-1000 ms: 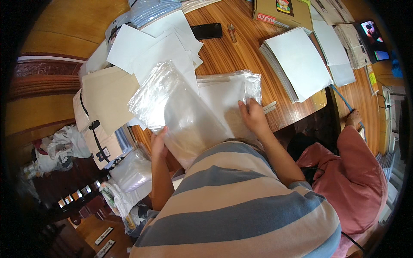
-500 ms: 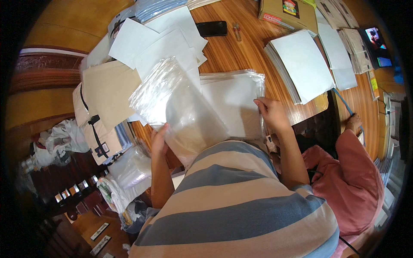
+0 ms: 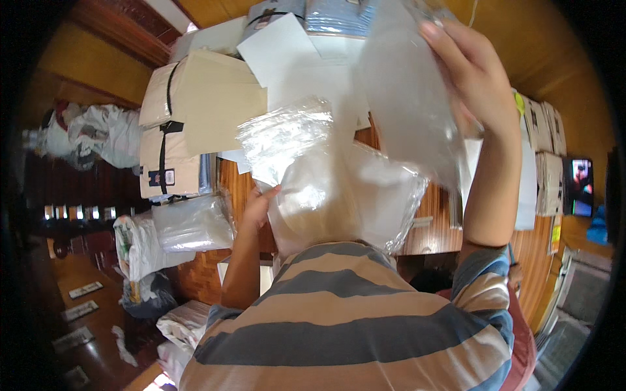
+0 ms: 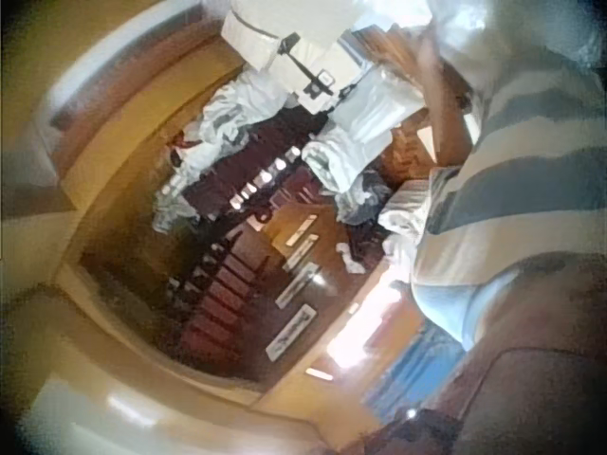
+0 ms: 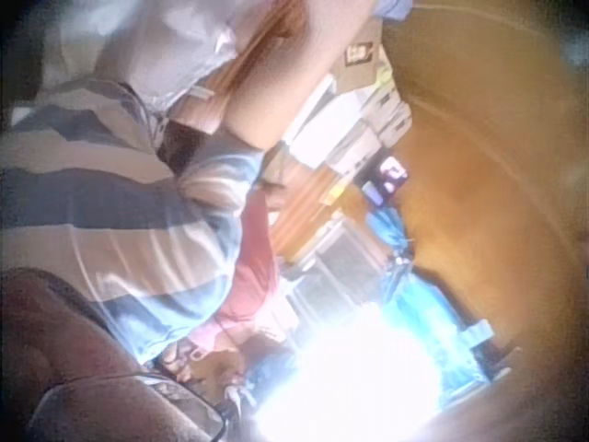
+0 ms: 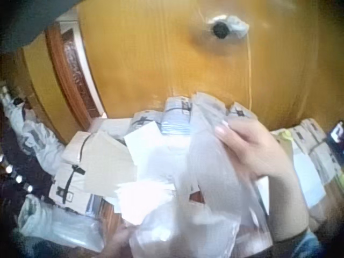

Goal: The person sorts through a stack of clear plastic bags, picking them up, shaking them out, and laying them down on a wooden surface while other packed textile goods and papers are visible around the workspace.

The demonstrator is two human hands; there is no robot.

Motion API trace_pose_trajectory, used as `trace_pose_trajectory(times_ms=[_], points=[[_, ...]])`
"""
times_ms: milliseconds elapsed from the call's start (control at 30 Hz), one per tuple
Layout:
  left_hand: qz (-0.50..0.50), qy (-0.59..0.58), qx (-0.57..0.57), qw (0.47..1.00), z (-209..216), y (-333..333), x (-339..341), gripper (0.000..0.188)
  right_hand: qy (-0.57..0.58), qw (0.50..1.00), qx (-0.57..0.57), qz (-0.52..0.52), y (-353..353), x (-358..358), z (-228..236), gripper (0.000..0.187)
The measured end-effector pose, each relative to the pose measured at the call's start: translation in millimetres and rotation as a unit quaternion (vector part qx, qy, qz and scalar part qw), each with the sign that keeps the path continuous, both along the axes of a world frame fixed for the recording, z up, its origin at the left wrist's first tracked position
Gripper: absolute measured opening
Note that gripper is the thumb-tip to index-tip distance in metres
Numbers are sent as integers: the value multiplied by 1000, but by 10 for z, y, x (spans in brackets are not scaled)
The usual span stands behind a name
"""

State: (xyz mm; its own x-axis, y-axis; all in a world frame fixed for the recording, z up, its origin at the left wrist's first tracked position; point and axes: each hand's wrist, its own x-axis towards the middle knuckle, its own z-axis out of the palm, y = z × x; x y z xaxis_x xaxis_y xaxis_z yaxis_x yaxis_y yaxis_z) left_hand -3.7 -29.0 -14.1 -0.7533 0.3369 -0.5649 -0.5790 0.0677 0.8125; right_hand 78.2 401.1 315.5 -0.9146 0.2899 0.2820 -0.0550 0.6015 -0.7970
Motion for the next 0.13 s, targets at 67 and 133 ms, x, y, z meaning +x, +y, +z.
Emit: trace_pose_trajectory(times_ms=[67,133], points=[[-1,13,-7,1000,-5,4,6,42,-78,981,175,26,198,-646,-60,39],[-16,18,-15,1000,-12,-8,5,42,-128,943,302,55,264,-1051,-160,41]])
